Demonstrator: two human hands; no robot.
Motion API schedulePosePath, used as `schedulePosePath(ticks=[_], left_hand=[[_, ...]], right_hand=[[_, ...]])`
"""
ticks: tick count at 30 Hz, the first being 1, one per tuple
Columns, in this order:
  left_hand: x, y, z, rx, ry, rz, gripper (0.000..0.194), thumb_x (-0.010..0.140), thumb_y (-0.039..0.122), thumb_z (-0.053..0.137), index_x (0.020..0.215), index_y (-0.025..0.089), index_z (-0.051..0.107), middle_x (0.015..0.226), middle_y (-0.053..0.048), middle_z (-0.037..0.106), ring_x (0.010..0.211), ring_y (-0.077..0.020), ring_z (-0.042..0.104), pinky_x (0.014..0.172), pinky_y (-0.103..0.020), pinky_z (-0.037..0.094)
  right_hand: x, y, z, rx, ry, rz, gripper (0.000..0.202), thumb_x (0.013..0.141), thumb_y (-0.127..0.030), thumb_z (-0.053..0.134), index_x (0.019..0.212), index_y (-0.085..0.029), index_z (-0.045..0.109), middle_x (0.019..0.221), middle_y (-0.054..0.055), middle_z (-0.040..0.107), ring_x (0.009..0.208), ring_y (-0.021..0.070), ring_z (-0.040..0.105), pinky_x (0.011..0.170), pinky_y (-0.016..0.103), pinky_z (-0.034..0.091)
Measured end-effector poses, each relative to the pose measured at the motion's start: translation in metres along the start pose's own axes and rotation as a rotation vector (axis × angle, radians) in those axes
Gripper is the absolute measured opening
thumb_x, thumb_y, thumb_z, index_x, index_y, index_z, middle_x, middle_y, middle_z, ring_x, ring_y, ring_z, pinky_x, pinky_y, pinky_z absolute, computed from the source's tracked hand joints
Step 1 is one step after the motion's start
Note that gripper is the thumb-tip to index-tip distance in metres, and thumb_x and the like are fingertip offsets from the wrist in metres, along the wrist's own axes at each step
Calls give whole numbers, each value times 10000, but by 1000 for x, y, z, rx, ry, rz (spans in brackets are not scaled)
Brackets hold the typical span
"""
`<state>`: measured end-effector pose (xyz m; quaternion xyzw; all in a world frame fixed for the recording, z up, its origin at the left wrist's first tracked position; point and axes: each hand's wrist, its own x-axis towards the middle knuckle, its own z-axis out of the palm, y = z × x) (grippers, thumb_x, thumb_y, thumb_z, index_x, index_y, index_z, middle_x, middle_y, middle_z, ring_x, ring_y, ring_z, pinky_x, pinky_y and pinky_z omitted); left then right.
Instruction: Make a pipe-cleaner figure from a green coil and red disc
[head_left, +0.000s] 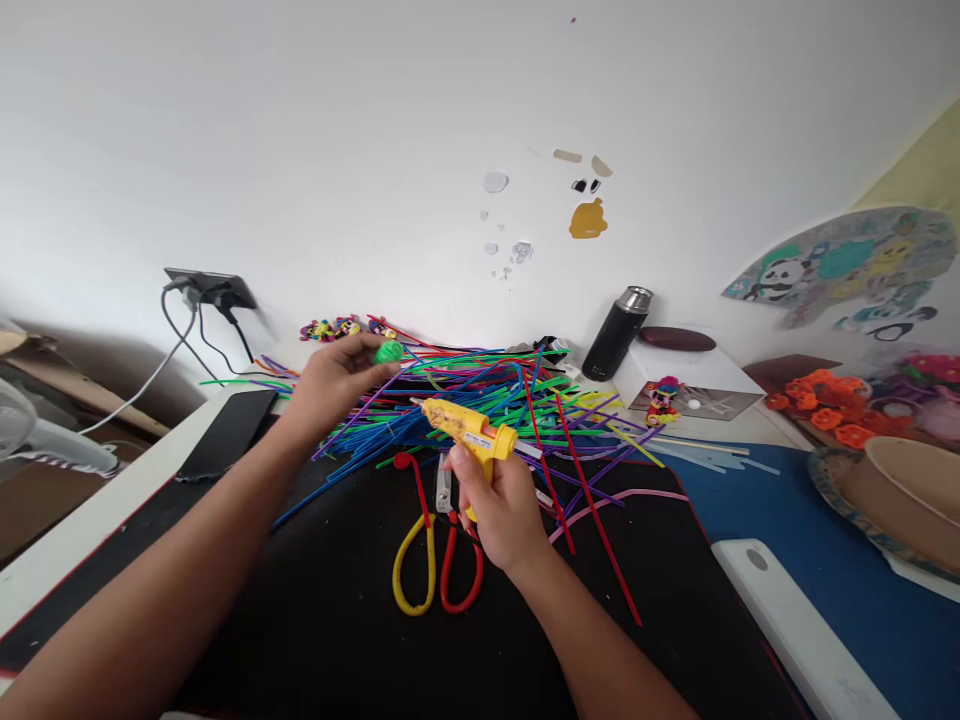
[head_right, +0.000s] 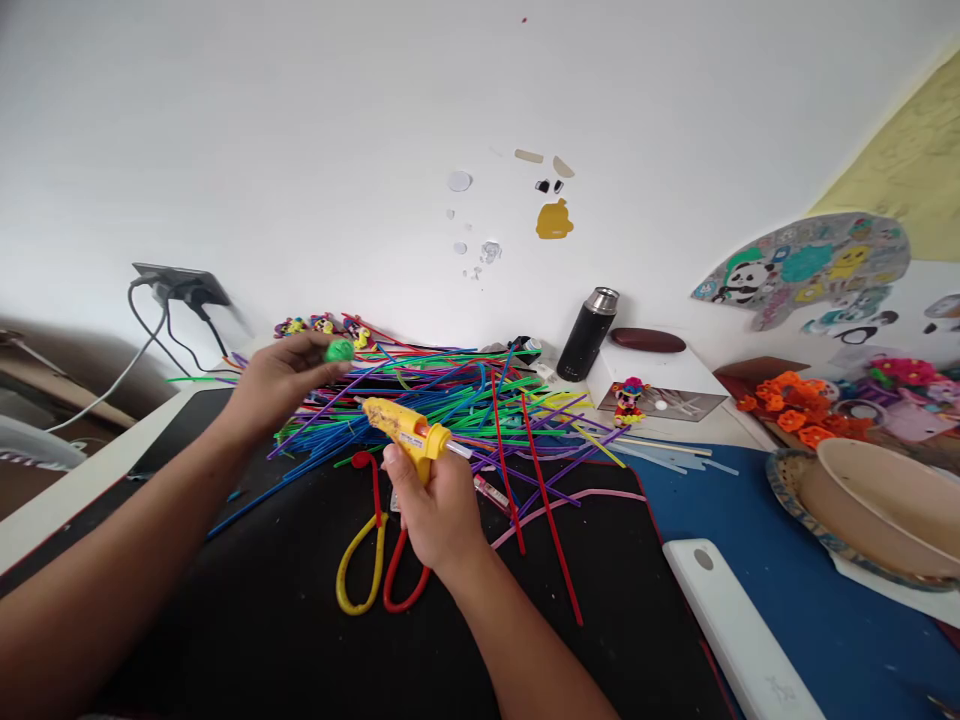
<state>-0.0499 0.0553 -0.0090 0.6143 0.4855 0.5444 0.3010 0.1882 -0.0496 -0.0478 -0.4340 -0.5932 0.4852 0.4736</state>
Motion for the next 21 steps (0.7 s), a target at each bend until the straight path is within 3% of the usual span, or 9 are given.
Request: schedulePosePath(ticks=[2, 4, 7, 9, 13, 21], left_hand=[[6, -1, -9, -128, 114, -9, 455, 681, 483, 988, 969, 205, 770, 898, -37, 784, 840, -224, 715, 775, -344, 596], [10, 0, -16, -214, 142, -29, 423, 686, 432, 988, 964, 195, 774, 919, -42, 788, 843, -209, 714, 777, -334, 588], [11, 3, -19, -285, 137, -33, 400, 673, 406, 989, 923, 185, 770, 910, -46, 790, 839, -205, 717, 786, -342, 583], [11, 4, -18, -299, 120, -29, 396, 670, 389, 994, 930, 184, 776, 898, -42, 786, 820, -200, 712, 774, -343, 579], [10, 5, -19, -305, 90, 18, 365, 720, 384, 971, 969, 186, 792, 904, -56, 784, 809, -211, 714, 753, -365, 576], [7, 19, -17, -348, 20, 31, 380, 713, 422, 965, 937, 189, 764, 913, -44, 775, 799, -192, 691, 702, -326, 549]], right_hand=[[-2, 1, 2, -186, -51, -89, 469, 1052, -629, 567, 855, -220, 688, 601, -6, 596, 524, 168, 569, 532, 280, 403], [-6, 2, 7, -424, -144, -176, 356, 1047, -519, 620, 858, -228, 696, 705, 22, 688, 620, 191, 632, 602, 297, 395], [-11, 5, 19, -736, -330, -202, 194, 1004, -415, 700, 942, -231, 715, 841, 34, 782, 724, 219, 709, 630, 309, 344], [-14, 6, 27, -877, -416, -187, 198, 993, -420, 720, 990, -222, 717, 918, 51, 815, 787, 241, 743, 639, 315, 332], [-14, 9, 36, -998, -461, -156, 222, 1006, -433, 716, 1055, -216, 711, 1023, 61, 830, 883, 260, 767, 669, 323, 355], [-12, 19, 44, -1018, -469, -181, 380, 945, -533, 789, 1168, -230, 730, 1070, 60, 820, 974, 288, 771, 767, 339, 441]])
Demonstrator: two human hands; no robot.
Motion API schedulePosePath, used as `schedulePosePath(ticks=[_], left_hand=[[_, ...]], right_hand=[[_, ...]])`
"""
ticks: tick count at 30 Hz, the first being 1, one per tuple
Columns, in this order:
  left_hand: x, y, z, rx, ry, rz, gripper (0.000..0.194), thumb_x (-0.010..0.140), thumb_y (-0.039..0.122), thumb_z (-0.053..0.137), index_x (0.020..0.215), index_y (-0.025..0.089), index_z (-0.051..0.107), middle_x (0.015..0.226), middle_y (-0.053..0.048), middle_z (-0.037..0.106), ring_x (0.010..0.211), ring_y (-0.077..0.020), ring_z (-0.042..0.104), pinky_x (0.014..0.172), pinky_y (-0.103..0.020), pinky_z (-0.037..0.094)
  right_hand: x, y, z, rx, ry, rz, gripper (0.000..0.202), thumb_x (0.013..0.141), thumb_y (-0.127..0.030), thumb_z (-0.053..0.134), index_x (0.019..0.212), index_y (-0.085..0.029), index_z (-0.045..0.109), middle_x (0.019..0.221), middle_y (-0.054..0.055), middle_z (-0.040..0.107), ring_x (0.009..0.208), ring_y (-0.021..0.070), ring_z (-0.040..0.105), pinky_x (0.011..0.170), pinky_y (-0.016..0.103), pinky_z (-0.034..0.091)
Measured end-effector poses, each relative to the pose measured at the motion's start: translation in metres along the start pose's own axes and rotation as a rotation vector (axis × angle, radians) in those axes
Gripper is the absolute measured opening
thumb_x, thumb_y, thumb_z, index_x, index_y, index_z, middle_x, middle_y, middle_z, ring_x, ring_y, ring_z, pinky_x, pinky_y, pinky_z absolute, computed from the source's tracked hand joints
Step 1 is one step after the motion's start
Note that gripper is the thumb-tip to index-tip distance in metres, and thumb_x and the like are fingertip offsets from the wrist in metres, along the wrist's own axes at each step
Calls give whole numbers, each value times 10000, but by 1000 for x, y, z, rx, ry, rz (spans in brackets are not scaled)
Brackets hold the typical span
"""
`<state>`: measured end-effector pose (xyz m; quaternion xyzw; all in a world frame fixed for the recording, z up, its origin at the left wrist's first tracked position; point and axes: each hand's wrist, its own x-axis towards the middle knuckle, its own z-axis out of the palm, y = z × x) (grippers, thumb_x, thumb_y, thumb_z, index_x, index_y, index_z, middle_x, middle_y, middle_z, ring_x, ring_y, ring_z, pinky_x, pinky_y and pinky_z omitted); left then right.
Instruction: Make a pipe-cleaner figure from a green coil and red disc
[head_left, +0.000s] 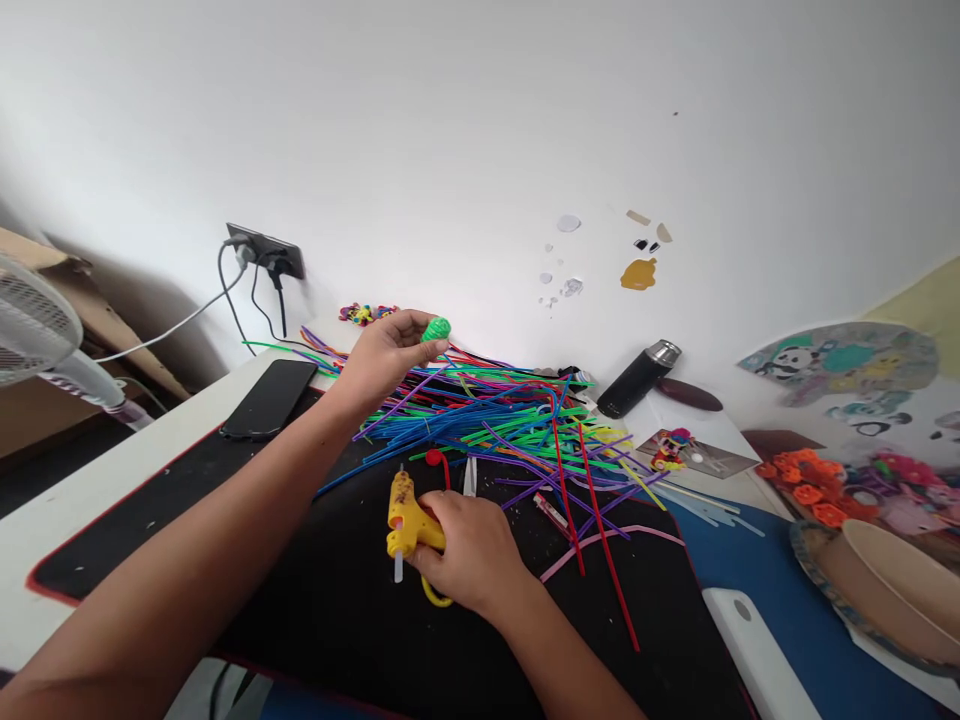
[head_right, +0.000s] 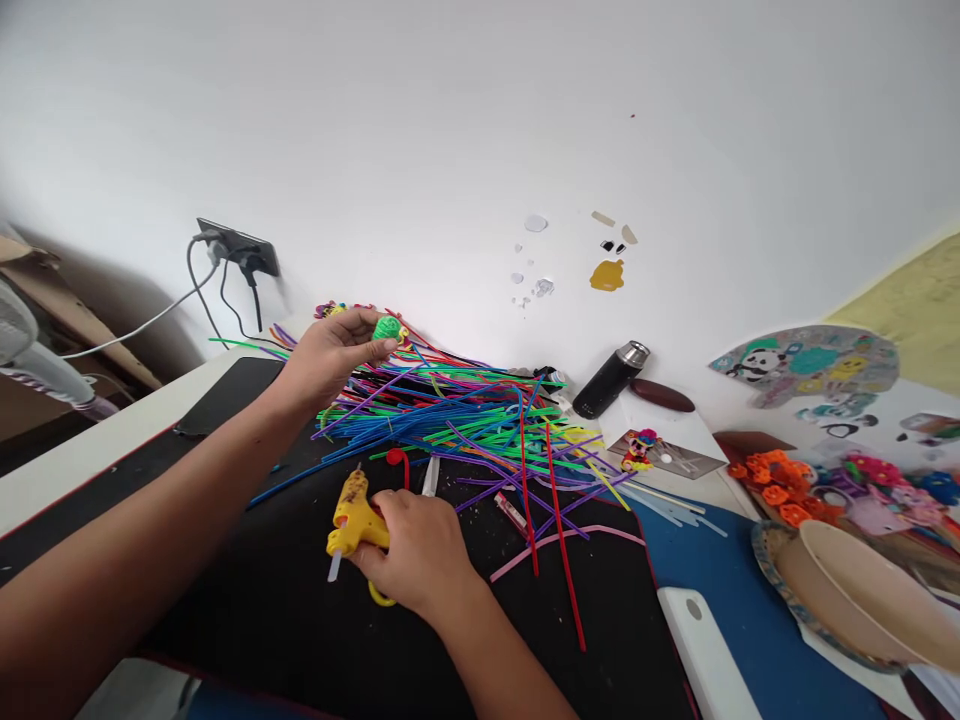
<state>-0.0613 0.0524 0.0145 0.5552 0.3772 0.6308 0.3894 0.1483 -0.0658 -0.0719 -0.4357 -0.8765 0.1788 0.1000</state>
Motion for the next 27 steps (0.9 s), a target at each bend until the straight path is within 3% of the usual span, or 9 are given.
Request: schedulePosePath(ticks=[4, 8, 11, 16, 22, 27], left_hand=[[-2, 5, 2, -15, -19, -7, 413, 713, 458, 963, 949, 191, 754, 939, -47, 780, 830, -206, 711, 743, -336, 577], [-2, 5, 1, -27, -37, -17, 396, 683, 418, 979, 922, 199, 752, 934, -35, 786, 854, -215, 722, 792, -351, 579], [-2, 4, 2, -28, -44, -29, 385, 676, 397, 979, 921, 200, 757, 927, -36, 787, 859, -219, 722, 796, -353, 577], [-3, 3, 2, -15, -57, -38, 382, 701, 410, 956, 956, 200, 764, 935, -44, 793, 854, -225, 728, 761, -354, 582], [-2, 0, 0, -17, -80, -33, 327, 727, 358, 933, 964, 206, 767, 951, -52, 798, 875, -234, 740, 763, -361, 598], [-2, 3, 0, -22, -97, -33, 299, 741, 349, 923, 949, 210, 758, 945, -48, 786, 871, -231, 729, 773, -362, 595]], right_hand=[[-3, -1, -12, 108, -41, 11, 534, 888, -575, 856, 1312, -269, 744, 1147, 58, 829, 1018, 279, 767, 809, 320, 464], [-5, -1, -32, 307, -131, 66, 363, 933, -431, 850, 1256, -269, 813, 1002, 22, 838, 838, 208, 755, 734, 282, 463], [-1, 2, -40, 385, -100, 141, 243, 982, -349, 789, 1190, -233, 838, 872, 15, 815, 739, 182, 723, 690, 272, 459], [22, 16, -41, 223, 77, 248, 189, 1044, -343, 702, 1101, -218, 831, 818, 17, 778, 733, 190, 694, 679, 288, 431], [47, 21, -28, 21, 54, 295, 333, 1050, -469, 697, 1244, -215, 791, 888, 60, 813, 877, 265, 762, 735, 325, 458], [60, 15, -23, -86, 31, 308, 387, 1055, -544, 669, 1229, -218, 781, 1033, 111, 844, 1009, 315, 782, 791, 354, 482]])
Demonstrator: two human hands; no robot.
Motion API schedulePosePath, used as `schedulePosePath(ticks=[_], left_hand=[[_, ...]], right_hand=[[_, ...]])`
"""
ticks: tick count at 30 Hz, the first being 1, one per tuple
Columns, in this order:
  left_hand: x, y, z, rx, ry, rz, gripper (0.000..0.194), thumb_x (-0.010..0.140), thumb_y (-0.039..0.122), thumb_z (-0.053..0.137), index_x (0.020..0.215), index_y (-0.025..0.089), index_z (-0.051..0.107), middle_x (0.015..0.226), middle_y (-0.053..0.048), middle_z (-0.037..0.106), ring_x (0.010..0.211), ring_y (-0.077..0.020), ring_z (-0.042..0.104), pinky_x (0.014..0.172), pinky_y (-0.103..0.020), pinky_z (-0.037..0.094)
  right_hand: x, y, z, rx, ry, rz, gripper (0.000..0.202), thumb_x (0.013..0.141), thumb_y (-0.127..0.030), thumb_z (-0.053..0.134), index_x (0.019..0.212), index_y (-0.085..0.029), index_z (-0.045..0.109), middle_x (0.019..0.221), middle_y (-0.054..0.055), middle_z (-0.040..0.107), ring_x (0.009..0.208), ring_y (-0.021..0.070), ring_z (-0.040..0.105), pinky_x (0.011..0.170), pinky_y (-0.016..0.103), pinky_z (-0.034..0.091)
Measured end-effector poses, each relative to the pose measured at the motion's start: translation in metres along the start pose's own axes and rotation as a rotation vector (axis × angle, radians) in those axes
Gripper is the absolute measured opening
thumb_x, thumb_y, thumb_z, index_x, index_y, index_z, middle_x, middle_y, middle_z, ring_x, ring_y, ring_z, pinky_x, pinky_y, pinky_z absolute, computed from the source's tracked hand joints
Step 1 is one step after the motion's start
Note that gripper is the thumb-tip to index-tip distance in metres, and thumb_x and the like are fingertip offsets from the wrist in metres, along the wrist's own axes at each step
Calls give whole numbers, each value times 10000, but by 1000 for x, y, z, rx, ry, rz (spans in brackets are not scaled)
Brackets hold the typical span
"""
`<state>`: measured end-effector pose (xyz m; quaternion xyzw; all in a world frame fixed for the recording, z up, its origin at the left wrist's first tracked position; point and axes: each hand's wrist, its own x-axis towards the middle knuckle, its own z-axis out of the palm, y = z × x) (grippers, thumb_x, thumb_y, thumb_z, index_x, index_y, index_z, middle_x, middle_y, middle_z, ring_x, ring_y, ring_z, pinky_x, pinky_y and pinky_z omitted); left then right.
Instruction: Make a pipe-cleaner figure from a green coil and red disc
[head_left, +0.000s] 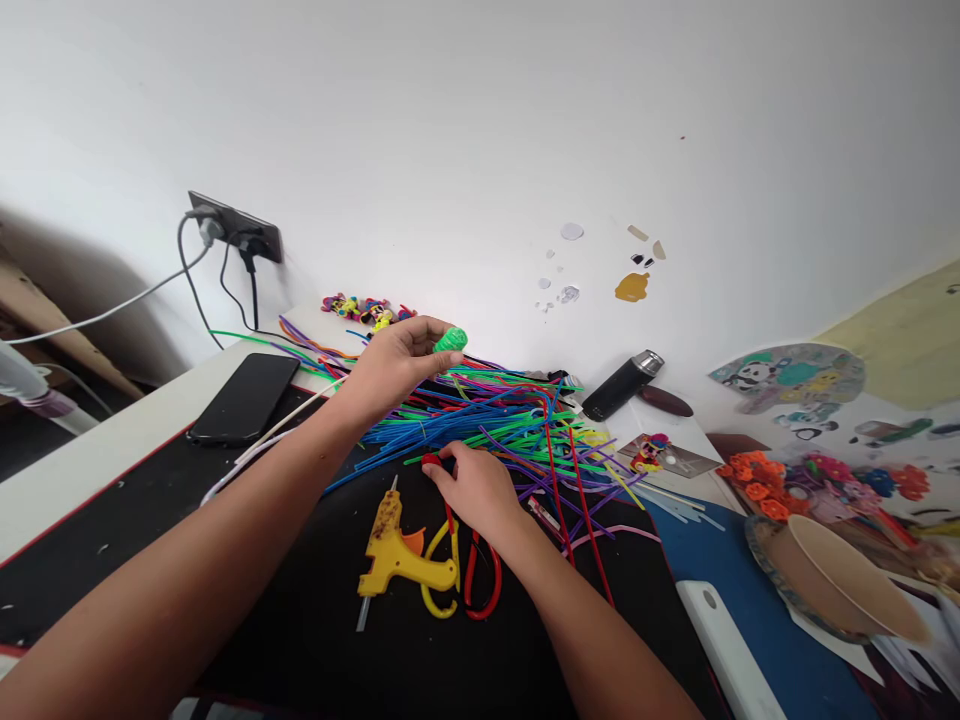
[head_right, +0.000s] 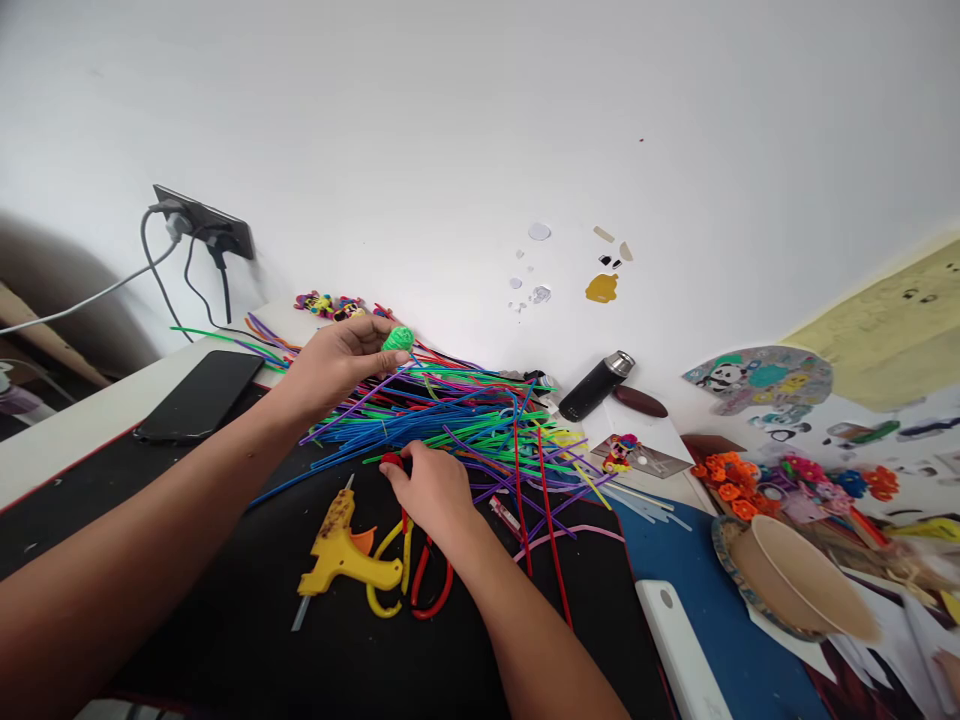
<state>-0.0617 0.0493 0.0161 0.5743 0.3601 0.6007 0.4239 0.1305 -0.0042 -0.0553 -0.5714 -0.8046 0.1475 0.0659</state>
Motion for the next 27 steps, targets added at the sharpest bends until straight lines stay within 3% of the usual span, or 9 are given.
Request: schedulePosePath(ticks=[6, 11, 17, 22, 27], left_hand=[[-2, 1, 1, -25, -33, 3, 280, 775, 351, 903, 964, 208, 753, 971, -46, 777, 884, -226, 721, 804, -364, 598], [-3, -1, 3, -46, -64, -12, 272, 778, 342, 896, 953, 207, 737, 952, -30, 763, 848, -212, 710, 792, -361, 589], [-3, -6, 4, 54, -90, -45, 285, 797, 379, 866, 968, 199, 728, 874, -7, 734, 780, -185, 674, 724, -312, 538], [-5, -25, 5, 243, -116, -81, 380, 790, 460, 846, 1049, 209, 726, 830, -10, 748, 770, -223, 702, 707, -326, 539], [-11, -37, 16, 541, -240, -73, 329, 821, 440, 768, 1064, 219, 775, 849, -24, 761, 779, -245, 701, 717, -346, 531]], right_hand=[[8, -5, 5, -55, -8, 0, 291, 1026, -492, 720, 1149, -232, 762, 1011, 92, 839, 984, 310, 778, 749, 347, 448], [10, -5, 9, 58, 4, -5, 162, 1001, -394, 767, 1011, -233, 753, 879, 34, 798, 822, 231, 727, 674, 318, 383], [11, 4, 8, 582, 50, 39, 196, 957, -366, 777, 859, -229, 678, 604, -67, 570, 544, 142, 522, 548, 282, 304], [0, 22, 5, 1069, -33, 22, 368, 937, -586, 722, 906, -223, 671, 497, -92, 523, 376, 117, 427, 443, 264, 311], [-13, 42, -2, 1347, 101, 68, 456, 855, -647, 791, 860, -210, 660, 478, -94, 517, 362, 94, 406, 409, 242, 290]])
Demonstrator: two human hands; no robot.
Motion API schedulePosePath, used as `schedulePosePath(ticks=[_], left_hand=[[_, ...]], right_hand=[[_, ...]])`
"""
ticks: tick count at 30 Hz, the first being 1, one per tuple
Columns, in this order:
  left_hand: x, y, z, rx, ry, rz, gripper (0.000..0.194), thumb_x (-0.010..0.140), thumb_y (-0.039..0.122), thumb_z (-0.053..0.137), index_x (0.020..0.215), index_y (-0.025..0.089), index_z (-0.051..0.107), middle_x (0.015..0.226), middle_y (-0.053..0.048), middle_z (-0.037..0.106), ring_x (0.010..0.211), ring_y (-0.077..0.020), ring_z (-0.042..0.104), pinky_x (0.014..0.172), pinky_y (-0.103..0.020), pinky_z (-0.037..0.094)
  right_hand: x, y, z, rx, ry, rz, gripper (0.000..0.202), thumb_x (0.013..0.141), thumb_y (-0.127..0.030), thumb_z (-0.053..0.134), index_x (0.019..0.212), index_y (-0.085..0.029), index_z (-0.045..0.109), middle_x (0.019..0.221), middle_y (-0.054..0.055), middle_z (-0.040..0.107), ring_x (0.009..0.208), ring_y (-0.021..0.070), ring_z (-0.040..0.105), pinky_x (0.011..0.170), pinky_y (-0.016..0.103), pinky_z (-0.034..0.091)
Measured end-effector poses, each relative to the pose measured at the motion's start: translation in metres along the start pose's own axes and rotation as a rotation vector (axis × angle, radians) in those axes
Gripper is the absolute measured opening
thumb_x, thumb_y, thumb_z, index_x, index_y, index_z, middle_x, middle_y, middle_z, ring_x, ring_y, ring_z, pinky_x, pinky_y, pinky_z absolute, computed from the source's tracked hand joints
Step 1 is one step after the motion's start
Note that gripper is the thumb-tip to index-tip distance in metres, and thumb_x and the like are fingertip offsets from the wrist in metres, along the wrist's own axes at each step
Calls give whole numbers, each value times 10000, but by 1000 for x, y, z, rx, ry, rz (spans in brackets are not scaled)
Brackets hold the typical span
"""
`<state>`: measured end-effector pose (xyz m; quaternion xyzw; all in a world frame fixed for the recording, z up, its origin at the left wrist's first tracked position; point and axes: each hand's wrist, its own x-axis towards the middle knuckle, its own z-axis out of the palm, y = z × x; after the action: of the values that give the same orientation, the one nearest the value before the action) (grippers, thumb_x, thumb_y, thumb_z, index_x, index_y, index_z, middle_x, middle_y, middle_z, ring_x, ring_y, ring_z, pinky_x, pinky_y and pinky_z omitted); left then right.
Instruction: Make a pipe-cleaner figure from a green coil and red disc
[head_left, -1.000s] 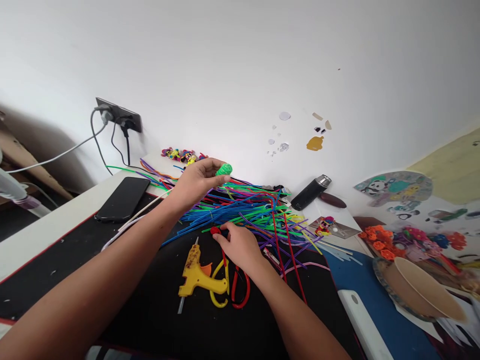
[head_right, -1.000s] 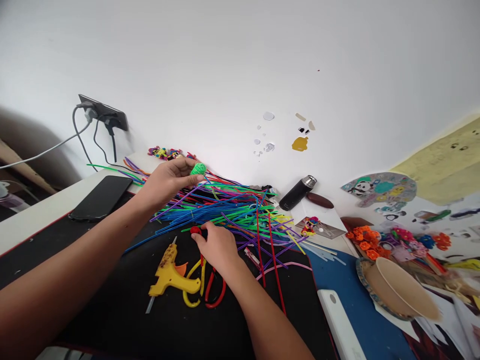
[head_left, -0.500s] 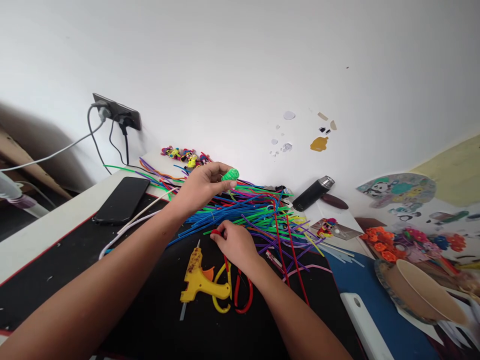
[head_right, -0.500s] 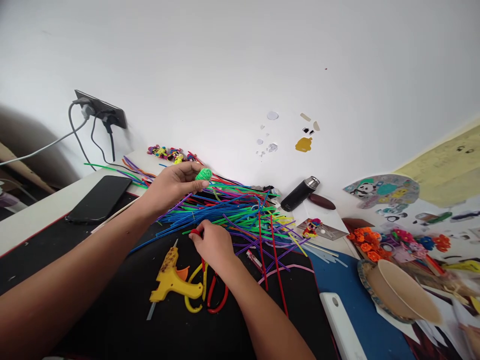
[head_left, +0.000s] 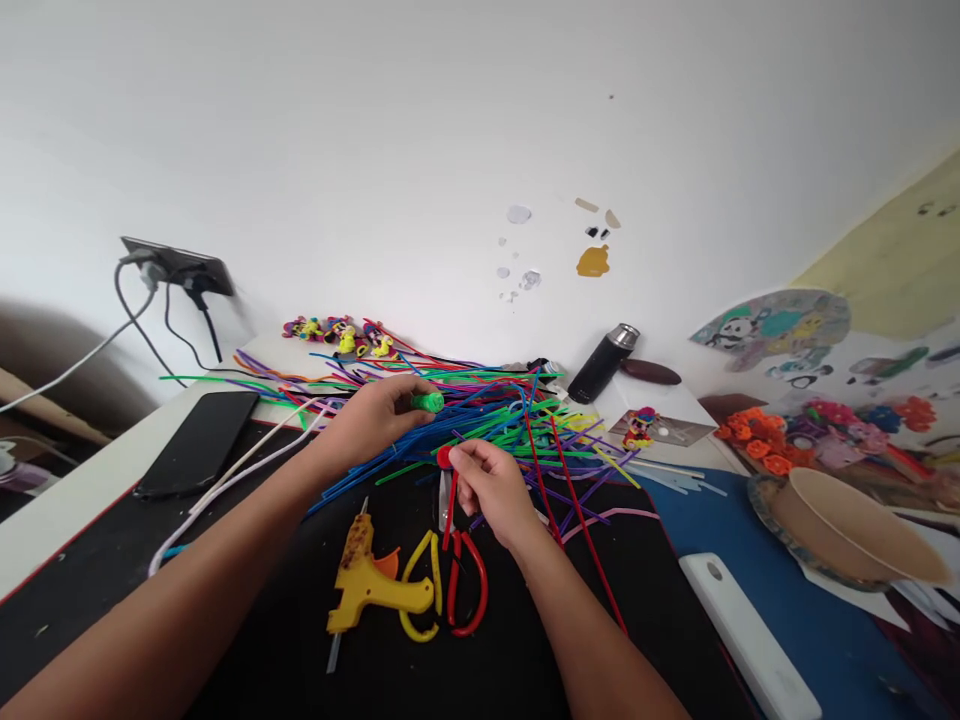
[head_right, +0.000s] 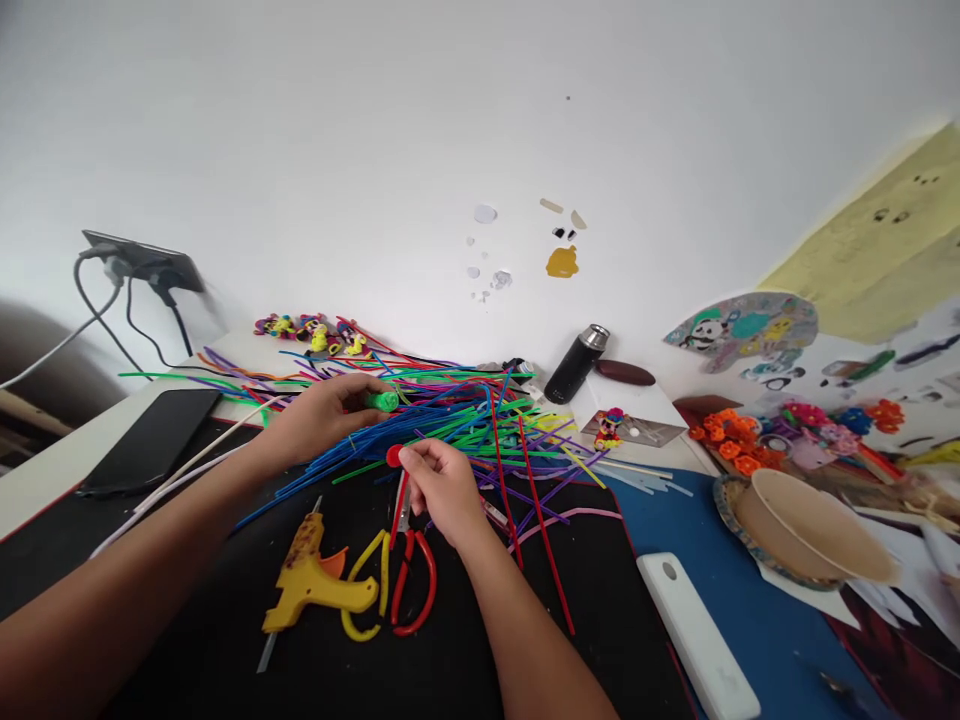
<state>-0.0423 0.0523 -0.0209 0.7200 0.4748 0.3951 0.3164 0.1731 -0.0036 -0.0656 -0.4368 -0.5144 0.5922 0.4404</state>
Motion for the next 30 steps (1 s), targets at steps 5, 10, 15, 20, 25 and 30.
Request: schedulePosePath(ticks=[5, 10, 15, 20, 25, 30], left_hand=[[-6, 10, 16, 139, -104, 87, 262, 861, 380, 706, 1066, 239, 789, 1007, -38, 814, 887, -250, 735, 824, -349, 560], [-10, 15, 26, 187, -149, 106, 249, 887, 367, 694, 1083, 242, 784, 1031, -35, 813, 910, -247, 736, 840, -338, 564], [-13, 17, 31, 200, -169, 105, 242, 896, 354, 708, 1101, 250, 785, 1056, -29, 808, 966, -252, 738, 857, -336, 548], [-14, 21, 34, 151, -152, 78, 247, 906, 401, 739, 1087, 239, 782, 1060, -38, 809, 942, -252, 736, 862, -344, 556], [-15, 21, 35, 126, -140, 93, 249, 904, 404, 760, 1092, 243, 788, 1044, -35, 807, 933, -251, 735, 851, -345, 563], [-16, 21, 35, 130, -149, 104, 243, 925, 399, 749, 1108, 245, 784, 1052, -36, 804, 954, -251, 740, 857, -344, 562]], right_hand=[[0, -6, -19, 159, 46, -1, 474, 796, -634, 869, 820, -208, 662, 486, -100, 488, 378, 94, 444, 411, 239, 315], [2, -10, -25, 253, 113, -17, 484, 766, -625, 897, 778, -209, 649, 477, -112, 447, 376, 81, 413, 396, 229, 305], [-1, -15, -24, 281, 66, -29, 488, 763, -633, 894, 771, -208, 655, 481, -113, 450, 375, 80, 421, 388, 227, 304], [-1, -19, -25, 291, 79, -34, 518, 731, -653, 910, 747, -215, 634, 488, -111, 456, 379, 80, 416, 386, 230, 311], [-1, -18, -24, 289, 79, -35, 519, 733, -660, 904, 758, -216, 635, 497, -108, 460, 384, 80, 413, 388, 232, 297], [-1, -16, -22, 268, 103, -31, 507, 752, -647, 891, 754, -217, 623, 504, -103, 474, 390, 82, 429, 397, 231, 312]])
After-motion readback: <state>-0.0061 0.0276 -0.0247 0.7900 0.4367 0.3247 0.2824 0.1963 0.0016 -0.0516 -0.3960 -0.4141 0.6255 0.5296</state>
